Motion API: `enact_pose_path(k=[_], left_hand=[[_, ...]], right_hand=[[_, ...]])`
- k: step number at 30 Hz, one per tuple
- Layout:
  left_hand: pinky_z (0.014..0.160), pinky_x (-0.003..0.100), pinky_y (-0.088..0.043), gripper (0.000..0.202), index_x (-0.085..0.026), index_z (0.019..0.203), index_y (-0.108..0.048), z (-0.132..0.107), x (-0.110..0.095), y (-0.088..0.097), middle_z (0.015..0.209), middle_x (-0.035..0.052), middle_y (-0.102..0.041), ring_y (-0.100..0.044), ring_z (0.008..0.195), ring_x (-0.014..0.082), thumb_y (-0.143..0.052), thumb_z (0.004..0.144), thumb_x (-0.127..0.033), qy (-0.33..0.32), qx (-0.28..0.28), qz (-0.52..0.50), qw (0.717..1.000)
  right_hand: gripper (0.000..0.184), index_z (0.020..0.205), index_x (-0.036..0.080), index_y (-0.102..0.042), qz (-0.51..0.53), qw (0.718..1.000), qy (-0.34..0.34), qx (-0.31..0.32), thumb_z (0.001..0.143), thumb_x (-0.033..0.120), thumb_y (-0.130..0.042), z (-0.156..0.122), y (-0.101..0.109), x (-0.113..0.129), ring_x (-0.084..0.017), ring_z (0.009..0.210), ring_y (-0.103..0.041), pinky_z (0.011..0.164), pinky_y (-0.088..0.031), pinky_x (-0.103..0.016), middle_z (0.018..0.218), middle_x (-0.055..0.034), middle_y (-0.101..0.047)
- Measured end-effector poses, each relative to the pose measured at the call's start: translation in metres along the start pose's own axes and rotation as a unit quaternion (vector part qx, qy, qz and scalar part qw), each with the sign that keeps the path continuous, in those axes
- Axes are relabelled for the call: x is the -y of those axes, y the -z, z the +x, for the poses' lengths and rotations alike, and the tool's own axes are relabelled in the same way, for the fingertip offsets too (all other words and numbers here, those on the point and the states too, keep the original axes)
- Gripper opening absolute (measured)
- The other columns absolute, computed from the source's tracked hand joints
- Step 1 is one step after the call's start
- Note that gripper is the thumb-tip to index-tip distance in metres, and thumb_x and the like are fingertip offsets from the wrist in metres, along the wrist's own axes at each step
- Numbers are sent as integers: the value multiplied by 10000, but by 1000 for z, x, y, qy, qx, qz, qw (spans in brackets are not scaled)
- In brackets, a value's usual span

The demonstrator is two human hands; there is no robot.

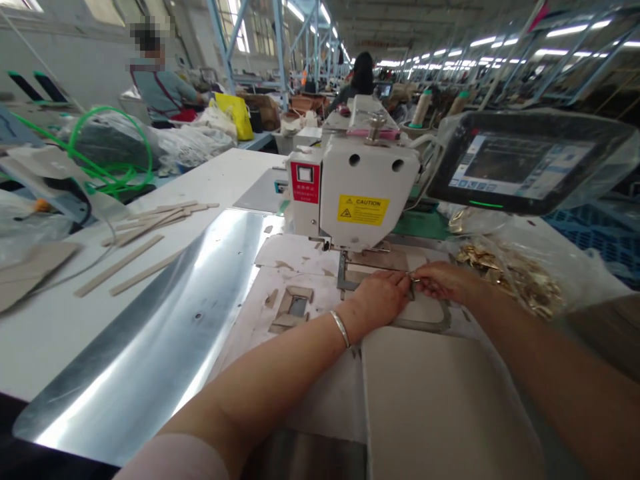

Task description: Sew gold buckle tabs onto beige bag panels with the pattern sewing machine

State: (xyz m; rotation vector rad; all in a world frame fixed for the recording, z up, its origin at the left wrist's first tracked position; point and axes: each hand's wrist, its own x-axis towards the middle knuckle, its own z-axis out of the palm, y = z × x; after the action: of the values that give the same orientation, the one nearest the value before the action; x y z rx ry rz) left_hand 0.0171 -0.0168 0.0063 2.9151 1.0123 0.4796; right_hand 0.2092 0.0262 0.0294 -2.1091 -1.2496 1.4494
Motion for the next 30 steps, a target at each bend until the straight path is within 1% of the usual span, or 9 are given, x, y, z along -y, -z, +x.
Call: enact_pose_path(k=[4, 8, 10, 13, 16, 20, 23, 26, 30], left_hand=[[1050, 332, -457, 327, -96, 1259, -549, 2, -2, -2, 1300, 123, -621, -594, 1208, 218, -475, 1016, -302, 2, -6, 7, 1000], [1029, 332, -469, 345, -90, 1257, -539, 1, -5, -1, 1253, 132, -636, -604, 1184, 211, -513, 1003, -322, 9, -1, 9, 1000], [1007, 338, -484, 361, -95, 1245, -546, -5, -1, 1, 1229, 129, -645, -617, 1155, 218, -524, 998, -357, 21, -8, 8, 1000], [1001, 345, -488, 354, -113, 1196, -572, -24, 14, 6, 1207, 115, -656, -625, 1134, 230, -530, 994, -401, 45, -18, 14, 999], [1033, 352, -471, 374, -108, 1227, -558, -51, 29, 17, 1258, 120, -638, -605, 1170, 237, -517, 1001, -403, 65, -25, 39, 997], [1107, 367, -413, 339, -91, 1229, -564, -78, 34, 31, 1291, 132, -621, -578, 1205, 244, -541, 988, -329, 66, -16, 63, 996], [1064, 374, -447, 267, -140, 1156, -607, -84, 30, 34, 1229, 103, -636, -581, 1157, 240, -532, 988, -334, 122, -22, 44, 991], [992, 405, -484, 299, -193, 1168, -621, -83, 31, 34, 1222, 91, -609, -562, 1121, 259, -537, 978, -409, 199, -35, 37, 979], [975, 449, -471, 365, -240, 1218, -617, -79, 39, 35, 1226, 96, -584, -546, 1110, 287, -533, 965, -489, 226, -30, 41, 973]], right_hand=[[171, 693, 149, -579, 14, 999, -42, -29, 855, 192, -616, -3, -5, 4, -69, 416, -518, 395, -381, -147, 570, -29, -633], [186, 700, 157, -560, -2, 999, -33, -40, 871, 211, -611, -15, -9, 7, -74, 401, -499, 385, -362, -159, 552, -21, -615], [195, 714, 164, -545, -1, 999, -21, -50, 889, 225, -603, -20, -11, 7, -72, 396, -492, 387, -356, -164, 559, -16, -615], [185, 747, 168, -534, 13, 998, -7, -59, 908, 232, -599, -23, -11, 5, -68, 396, -496, 396, -347, -165, 571, -5, -616], [137, 787, 168, -554, 16, 998, 0, -60, 886, 229, -625, -25, -11, 4, -74, 399, -506, 401, -339, -172, 576, 4, -619], [136, 777, 173, -544, 21, 998, 12, -61, 884, 211, -620, -26, -13, 2, -79, 395, -507, 411, -340, -179, 560, 12, -603], [167, 763, 173, -521, 24, 998, 28, -54, 920, 197, -571, -26, -14, 0, -76, 390, -505, 410, -333, -182, 561, 15, -595], [209, 750, 171, -500, 17, 998, 40, -53, 953, 205, -535, -26, -15, -2, -72, 387, -505, 411, -334, -182, 570, 16, -595], [223, 748, 173, -503, 1, 997, 58, -58, 963, 219, -533, -26, -15, -3, -74, 385, -508, 397, -320, -182, 564, 19, -589]])
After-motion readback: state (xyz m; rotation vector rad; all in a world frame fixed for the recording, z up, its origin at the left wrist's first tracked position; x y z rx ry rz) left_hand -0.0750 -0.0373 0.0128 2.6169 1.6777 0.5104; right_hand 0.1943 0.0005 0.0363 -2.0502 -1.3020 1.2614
